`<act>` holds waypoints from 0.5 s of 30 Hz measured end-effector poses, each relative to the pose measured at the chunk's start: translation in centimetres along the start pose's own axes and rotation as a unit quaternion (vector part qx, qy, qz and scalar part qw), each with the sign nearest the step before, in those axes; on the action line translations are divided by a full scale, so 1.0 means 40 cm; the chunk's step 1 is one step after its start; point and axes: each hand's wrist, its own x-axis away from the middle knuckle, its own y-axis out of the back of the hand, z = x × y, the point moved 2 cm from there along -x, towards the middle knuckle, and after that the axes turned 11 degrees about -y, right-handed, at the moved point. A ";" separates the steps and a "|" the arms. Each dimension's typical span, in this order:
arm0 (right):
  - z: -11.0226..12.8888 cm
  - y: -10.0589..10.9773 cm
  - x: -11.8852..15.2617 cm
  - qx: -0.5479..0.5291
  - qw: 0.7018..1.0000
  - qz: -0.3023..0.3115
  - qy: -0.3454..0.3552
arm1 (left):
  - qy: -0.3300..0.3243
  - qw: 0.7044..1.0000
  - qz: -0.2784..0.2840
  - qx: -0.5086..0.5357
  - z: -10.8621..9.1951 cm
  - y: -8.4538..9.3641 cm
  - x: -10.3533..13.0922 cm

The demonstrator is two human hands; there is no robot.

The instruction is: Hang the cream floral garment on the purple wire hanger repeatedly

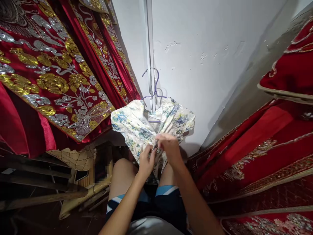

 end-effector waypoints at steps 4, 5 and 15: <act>0.123 -0.018 -0.085 -0.070 0.996 0.050 0.005 | 0.007 1.000 0.023 0.006 0.035 0.008 0.019; 0.154 -0.026 -0.100 -0.079 0.995 0.056 0.016 | 0.005 1.000 0.028 0.006 0.044 0.009 0.023; 0.214 -0.071 -0.087 -0.094 0.989 0.030 0.114 | -0.065 0.992 0.104 -0.012 0.007 0.070 -0.096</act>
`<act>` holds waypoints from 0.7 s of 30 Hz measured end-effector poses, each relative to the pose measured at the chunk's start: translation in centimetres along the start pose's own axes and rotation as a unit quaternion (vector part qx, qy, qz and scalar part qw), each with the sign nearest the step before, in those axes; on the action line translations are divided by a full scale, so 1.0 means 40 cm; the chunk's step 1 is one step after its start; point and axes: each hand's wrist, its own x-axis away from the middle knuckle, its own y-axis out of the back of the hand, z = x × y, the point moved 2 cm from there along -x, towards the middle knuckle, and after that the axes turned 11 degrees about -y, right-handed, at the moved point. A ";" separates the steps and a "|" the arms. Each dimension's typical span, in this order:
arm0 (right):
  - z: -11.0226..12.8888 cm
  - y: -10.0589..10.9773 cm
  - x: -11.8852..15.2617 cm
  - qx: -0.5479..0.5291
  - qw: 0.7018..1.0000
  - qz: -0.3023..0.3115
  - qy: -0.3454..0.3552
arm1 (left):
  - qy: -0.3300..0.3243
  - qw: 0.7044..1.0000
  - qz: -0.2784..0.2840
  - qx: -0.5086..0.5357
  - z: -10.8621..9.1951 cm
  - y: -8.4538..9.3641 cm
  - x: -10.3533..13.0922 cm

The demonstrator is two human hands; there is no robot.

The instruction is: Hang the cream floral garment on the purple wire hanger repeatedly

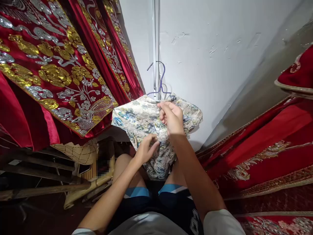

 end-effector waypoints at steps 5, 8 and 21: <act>-0.017 0.005 0.021 0.049 0.998 -0.010 0.028 | -0.076 0.981 -0.177 -0.018 -0.092 0.096 -0.187; -0.009 0.014 0.017 0.062 0.997 -0.005 0.051 | -0.131 0.980 -0.142 -0.057 -0.129 0.118 -0.271; -0.193 0.063 0.017 0.138 0.985 0.009 -0.103 | -0.142 0.933 -0.323 -0.067 -0.191 0.165 -0.310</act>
